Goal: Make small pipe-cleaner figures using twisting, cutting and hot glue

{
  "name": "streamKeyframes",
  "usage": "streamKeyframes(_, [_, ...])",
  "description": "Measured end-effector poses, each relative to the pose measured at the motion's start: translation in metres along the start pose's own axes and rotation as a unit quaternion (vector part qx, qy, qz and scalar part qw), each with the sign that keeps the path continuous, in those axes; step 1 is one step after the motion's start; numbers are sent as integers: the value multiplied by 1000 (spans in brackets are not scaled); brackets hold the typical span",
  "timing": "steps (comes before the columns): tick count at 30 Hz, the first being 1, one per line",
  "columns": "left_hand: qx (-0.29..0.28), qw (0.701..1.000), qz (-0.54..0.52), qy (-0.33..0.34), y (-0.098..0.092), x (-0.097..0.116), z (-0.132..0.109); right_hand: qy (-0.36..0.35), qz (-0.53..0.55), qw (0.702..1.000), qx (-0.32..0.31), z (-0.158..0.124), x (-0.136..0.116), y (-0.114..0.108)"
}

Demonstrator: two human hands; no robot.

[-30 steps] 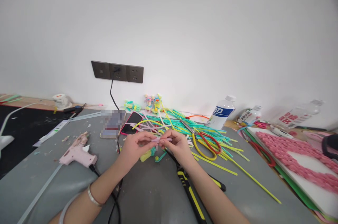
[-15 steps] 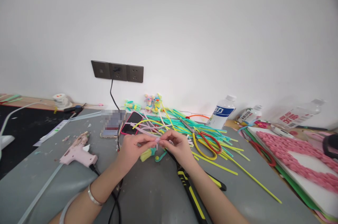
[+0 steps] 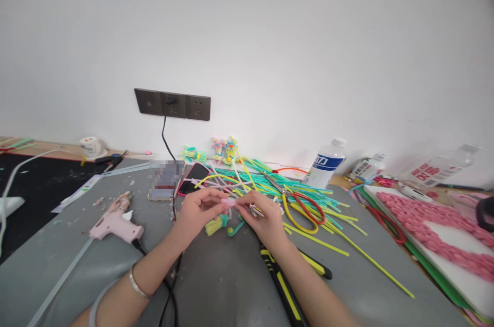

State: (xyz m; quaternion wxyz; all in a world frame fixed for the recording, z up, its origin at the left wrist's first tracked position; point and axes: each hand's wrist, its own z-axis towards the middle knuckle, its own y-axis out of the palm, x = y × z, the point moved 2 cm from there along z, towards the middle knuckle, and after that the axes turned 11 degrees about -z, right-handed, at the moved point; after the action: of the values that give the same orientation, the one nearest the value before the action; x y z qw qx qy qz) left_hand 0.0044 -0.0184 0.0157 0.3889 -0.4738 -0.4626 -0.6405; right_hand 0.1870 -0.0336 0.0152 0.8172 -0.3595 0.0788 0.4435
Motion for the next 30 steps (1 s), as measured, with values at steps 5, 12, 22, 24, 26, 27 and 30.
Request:
streamKeyframes(5, [57,986,-146,-52,13,-9,-2,5,-14,999,41,-4,-9,5])
streamKeyframes(12, [82,971,-203,-97,18,-18,-6,-9,-21,1000,8,-4,-14,12])
streamKeyframes(22, [95,972,-203,-73,12,-10,-1,110,127,984,-50,0,-7,10])
streamKeyframes(24, [94,975,-192,-67,11,-8,-1,112,126,984,-59,1,-6,9])
streamKeyframes(26, [94,978,-177,-64,11,-7,-1,106,130,984,-65,1,-5,8])
streamKeyframes(27, [94,979,-168,-64,11,-7,-1,103,136,983,-67,2,-5,7])
streamKeyframes(30, [86,986,-132,-61,9,-6,-2,103,163,979,-71,3,-3,5])
